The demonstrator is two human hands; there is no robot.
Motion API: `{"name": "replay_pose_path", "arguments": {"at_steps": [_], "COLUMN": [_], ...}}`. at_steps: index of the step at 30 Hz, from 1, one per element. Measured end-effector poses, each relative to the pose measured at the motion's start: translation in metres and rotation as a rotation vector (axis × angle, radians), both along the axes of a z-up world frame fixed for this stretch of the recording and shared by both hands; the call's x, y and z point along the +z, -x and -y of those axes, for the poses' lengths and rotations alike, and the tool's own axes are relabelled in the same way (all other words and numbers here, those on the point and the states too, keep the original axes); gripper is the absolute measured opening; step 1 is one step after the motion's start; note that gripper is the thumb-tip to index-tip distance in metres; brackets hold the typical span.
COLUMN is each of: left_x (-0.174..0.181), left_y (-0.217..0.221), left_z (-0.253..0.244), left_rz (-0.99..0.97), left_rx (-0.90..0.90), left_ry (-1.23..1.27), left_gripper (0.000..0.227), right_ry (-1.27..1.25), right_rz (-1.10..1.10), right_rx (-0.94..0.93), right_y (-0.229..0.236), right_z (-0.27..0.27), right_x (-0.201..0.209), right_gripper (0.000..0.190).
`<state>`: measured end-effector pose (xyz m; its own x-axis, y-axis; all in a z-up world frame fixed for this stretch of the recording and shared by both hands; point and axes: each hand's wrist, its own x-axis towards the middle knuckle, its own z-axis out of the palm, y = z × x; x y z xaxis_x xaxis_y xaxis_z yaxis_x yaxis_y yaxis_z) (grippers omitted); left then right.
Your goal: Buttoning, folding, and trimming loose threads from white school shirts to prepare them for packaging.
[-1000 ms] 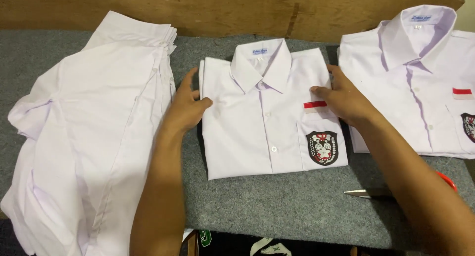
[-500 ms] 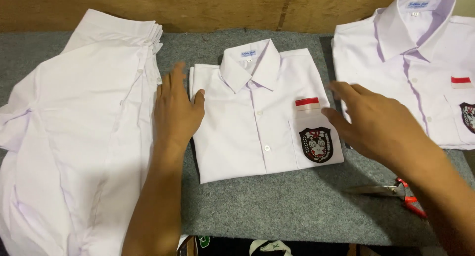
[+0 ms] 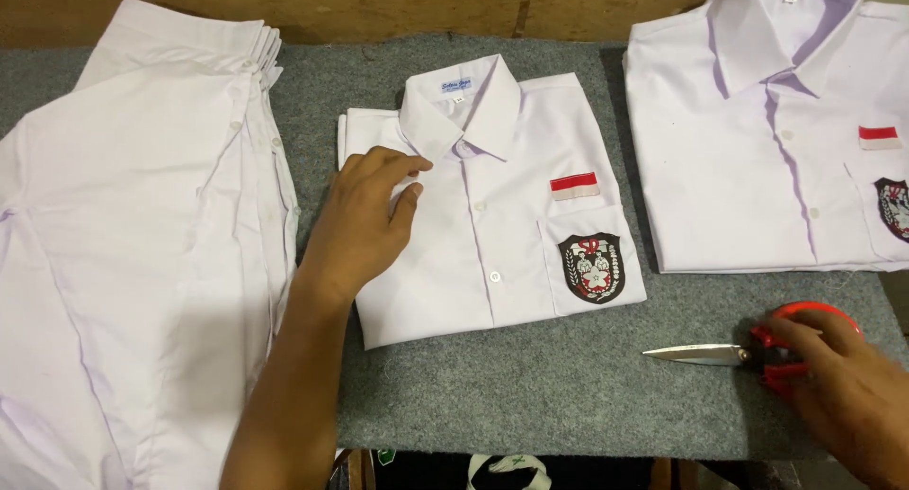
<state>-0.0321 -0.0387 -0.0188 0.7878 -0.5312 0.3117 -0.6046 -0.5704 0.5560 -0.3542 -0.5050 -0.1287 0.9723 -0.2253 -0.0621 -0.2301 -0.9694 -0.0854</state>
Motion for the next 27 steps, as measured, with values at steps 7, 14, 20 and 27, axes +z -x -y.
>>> {"name": "replay_pose_path", "arguments": {"at_steps": [7, 14, 20, 27], "left_x": [-0.002, 0.026, 0.048, 0.059], "left_y": [-0.007, -0.009, -0.008, 0.000], "left_z": [-0.009, -0.034, -0.048, -0.046], "left_rz": [0.092, -0.044, -0.371, -0.934], "left_rx": [0.018, 0.264, 0.471, 0.334], "left_ry": [0.050, 0.318, 0.128, -0.328], "left_gripper": [0.032, 0.046, 0.027, 0.046], "right_ry": [0.205, 0.000, -0.223, -0.240], "right_rz": [-0.157, -0.392, 0.180, 0.051], "right_rx": [0.018, -0.038, -0.229, 0.101], "right_y": [0.035, 0.046, 0.036, -0.085], "right_z": [0.033, 0.007, -0.078, -0.130], "right_x": [-0.037, -0.022, 0.035, 0.125], "right_gripper": [0.083, 0.072, 0.021, 0.059]}}
